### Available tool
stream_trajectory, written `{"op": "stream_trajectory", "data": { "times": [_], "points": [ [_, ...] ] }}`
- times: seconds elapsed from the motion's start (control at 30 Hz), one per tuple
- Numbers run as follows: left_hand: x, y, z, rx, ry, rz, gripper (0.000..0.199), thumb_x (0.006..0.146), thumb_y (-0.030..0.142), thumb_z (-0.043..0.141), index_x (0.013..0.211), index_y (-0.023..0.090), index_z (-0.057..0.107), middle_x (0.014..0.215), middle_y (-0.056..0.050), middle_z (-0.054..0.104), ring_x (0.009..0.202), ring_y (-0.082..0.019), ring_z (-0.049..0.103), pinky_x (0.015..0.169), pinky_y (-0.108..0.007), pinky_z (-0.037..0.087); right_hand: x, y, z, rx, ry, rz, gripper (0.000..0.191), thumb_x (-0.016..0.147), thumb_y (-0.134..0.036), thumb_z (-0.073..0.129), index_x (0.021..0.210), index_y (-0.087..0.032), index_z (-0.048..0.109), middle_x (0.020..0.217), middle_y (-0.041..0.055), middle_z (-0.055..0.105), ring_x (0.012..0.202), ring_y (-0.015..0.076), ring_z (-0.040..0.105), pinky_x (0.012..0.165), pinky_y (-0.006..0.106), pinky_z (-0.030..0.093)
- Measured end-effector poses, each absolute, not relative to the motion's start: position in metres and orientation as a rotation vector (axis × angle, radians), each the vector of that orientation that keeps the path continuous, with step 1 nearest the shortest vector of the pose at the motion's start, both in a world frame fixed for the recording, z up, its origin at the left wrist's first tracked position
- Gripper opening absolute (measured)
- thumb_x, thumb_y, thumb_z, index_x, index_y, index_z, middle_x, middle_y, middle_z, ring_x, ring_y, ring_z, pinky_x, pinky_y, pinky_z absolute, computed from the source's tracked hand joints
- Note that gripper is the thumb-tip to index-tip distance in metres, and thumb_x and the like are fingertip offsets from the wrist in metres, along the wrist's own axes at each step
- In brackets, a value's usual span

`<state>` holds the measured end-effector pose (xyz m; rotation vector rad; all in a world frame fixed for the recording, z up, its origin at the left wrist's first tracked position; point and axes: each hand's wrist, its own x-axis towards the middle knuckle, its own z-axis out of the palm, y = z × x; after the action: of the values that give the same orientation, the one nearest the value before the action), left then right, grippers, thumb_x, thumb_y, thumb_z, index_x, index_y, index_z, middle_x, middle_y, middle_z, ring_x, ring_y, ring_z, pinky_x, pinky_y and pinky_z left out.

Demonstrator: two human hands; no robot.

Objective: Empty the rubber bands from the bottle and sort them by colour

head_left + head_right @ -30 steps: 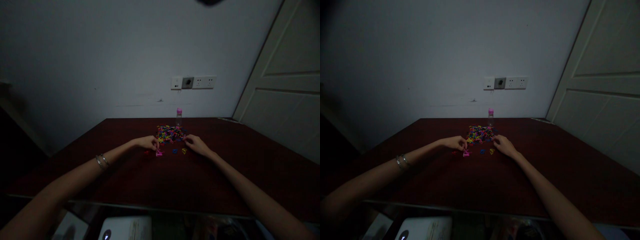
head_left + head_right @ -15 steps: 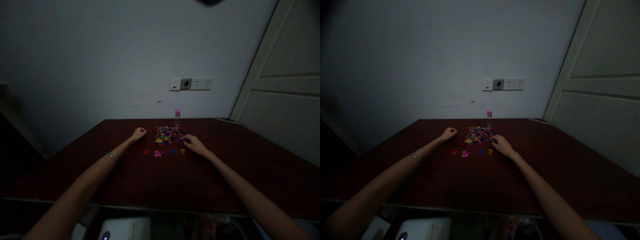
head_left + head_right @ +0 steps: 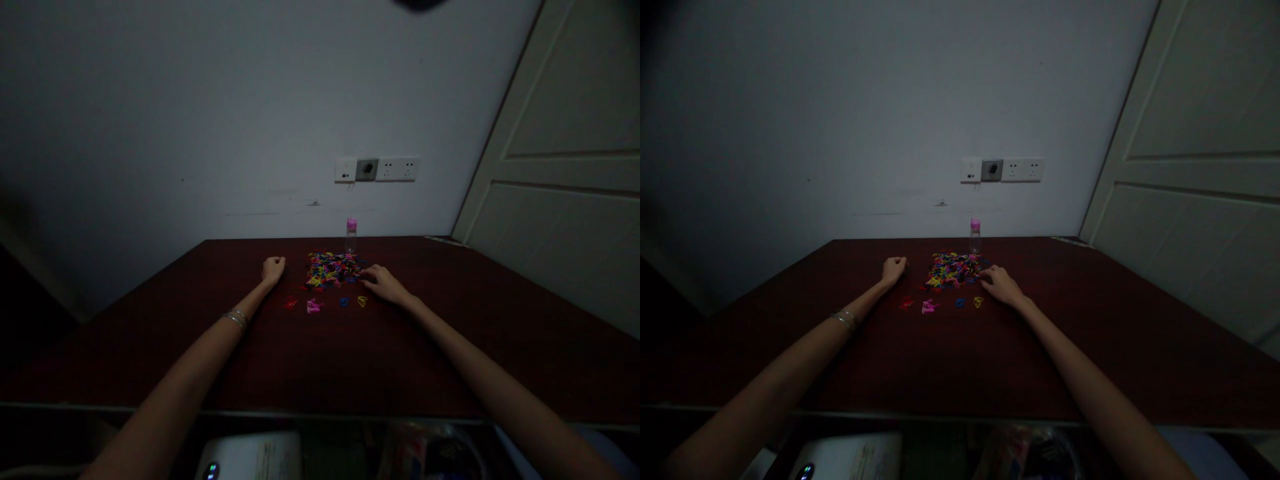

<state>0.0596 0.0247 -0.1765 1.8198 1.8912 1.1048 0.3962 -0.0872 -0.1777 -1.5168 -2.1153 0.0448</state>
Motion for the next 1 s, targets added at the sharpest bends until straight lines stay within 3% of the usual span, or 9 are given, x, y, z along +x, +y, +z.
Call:
{"op": "stream_trajectory", "data": {
  "times": [0.3, 1.0],
  "points": [
    [0.06, 0.023, -0.179, 1.845, 1.866, 1.096, 0.034, 0.076, 0.035, 0.039, 0.072, 0.016, 0.067, 0.065, -0.004, 0.064, 0.065, -0.015, 0.058, 0.06, -0.021, 0.039, 0.391, -0.079, -0.176, -1.574, -2.201, 0.024, 0.03, 0.079, -0.039, 0.054, 0.098, -0.02, 0.065, 0.096, 0.0087, 0.059, 0.091, 0.0201, 0.053, 0.081, 0.03, 0.042],
    [0.06, 0.022, -0.176, 1.872, 1.883, 1.038, 0.032, 0.075, 0.032, 0.04, 0.072, 0.016, 0.067, 0.065, -0.005, 0.064, 0.064, -0.015, 0.058, 0.059, -0.021, 0.039, 0.408, -0.085, -0.165, -1.495, -2.042, 0.064, 0.021, 0.08, -0.027, 0.049, 0.086, -0.018, 0.067, 0.092, 0.0067, 0.064, 0.086, 0.0177, 0.059, 0.079, 0.027, 0.044]
  ]
}}
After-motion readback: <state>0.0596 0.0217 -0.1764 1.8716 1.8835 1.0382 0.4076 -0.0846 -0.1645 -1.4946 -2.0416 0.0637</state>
